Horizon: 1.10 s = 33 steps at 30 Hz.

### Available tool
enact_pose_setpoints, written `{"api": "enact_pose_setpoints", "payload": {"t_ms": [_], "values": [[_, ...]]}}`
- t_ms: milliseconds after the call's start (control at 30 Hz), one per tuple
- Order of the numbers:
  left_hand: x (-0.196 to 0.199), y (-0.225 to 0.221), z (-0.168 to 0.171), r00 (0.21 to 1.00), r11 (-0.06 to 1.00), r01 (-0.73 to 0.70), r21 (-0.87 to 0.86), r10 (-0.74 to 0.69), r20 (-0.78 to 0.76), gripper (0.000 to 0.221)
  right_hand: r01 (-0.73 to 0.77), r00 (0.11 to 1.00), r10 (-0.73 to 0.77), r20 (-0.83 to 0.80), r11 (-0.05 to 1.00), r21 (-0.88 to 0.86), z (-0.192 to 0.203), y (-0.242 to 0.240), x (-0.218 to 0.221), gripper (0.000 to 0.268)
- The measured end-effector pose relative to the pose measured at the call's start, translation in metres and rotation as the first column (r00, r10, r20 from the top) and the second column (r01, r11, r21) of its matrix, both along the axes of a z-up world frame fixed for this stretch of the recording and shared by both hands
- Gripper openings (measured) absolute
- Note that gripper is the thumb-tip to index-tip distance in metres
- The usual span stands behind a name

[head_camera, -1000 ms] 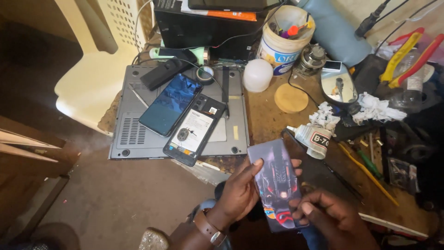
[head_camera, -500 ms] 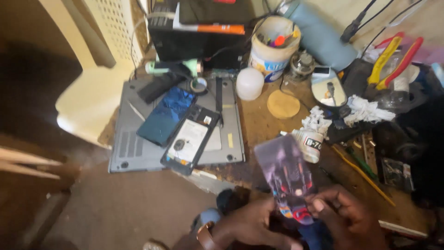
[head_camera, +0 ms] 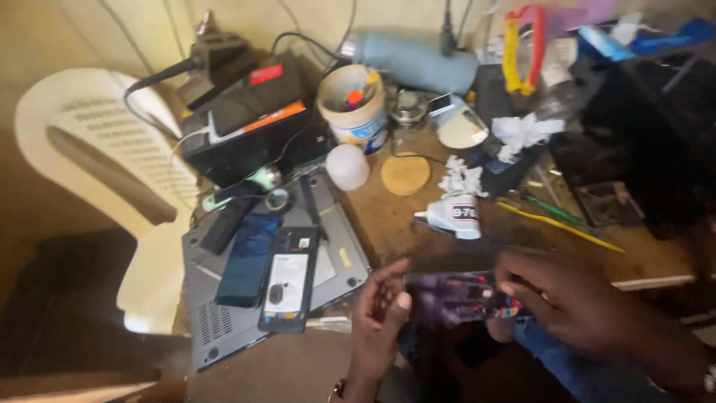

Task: Cleaning the edges of a mobile phone back cover using a small tool on a repair bench.

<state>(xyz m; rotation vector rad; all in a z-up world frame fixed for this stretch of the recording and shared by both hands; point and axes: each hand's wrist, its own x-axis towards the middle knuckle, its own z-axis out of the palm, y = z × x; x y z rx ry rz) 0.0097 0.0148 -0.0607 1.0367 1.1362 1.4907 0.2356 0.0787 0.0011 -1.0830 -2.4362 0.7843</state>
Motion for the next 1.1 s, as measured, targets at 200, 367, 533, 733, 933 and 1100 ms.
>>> {"api": "enact_pose_setpoints", "payload": {"t_ms": [200, 367, 533, 733, 933, 1100], "values": [[0.01, -0.003, 0.007, 0.697, 0.719, 0.693, -0.053, -0.649, 0.306, 0.04, -0.026, 0.999, 0.026, -0.028, 1.0, -0.007, 0.025, -0.002, -0.015, 0.014], [0.025, -0.012, 0.012, 0.624, 0.643, 0.764, -0.052, -0.715, 0.315, 0.033, 0.076, 0.969, -0.058, -0.238, 0.995, 0.066, 0.024, -0.007, -0.036, 0.019], [0.022, -0.002, -0.018, 0.802, 0.944, 0.321, -0.079, -0.226, 0.553, 0.033, 0.391, 0.886, -0.296, -0.356, 0.89, 0.234, 0.031, -0.012, -0.017, 0.017], [0.006, 0.002, -0.025, 0.861, 0.985, 0.038, -0.169, 0.053, 0.506, 0.022, 0.331, 0.891, -0.332, -0.309, 0.942, -0.058, 0.005, -0.026, -0.034, 0.015], [0.008, 0.003, -0.029, 0.717, 0.977, 0.196, -0.088, -0.082, 0.692, 0.045, 0.238, 0.939, -0.264, -0.221, 0.961, -0.14, -0.012, -0.053, -0.066, 0.028], [0.005, -0.006, -0.008, 0.514, 0.918, 0.322, 0.231, -0.374, 0.772, 0.07, 0.163, 0.977, -0.108, -0.185, 0.935, 0.316, -0.029, -0.086, -0.094, 0.016]]}}
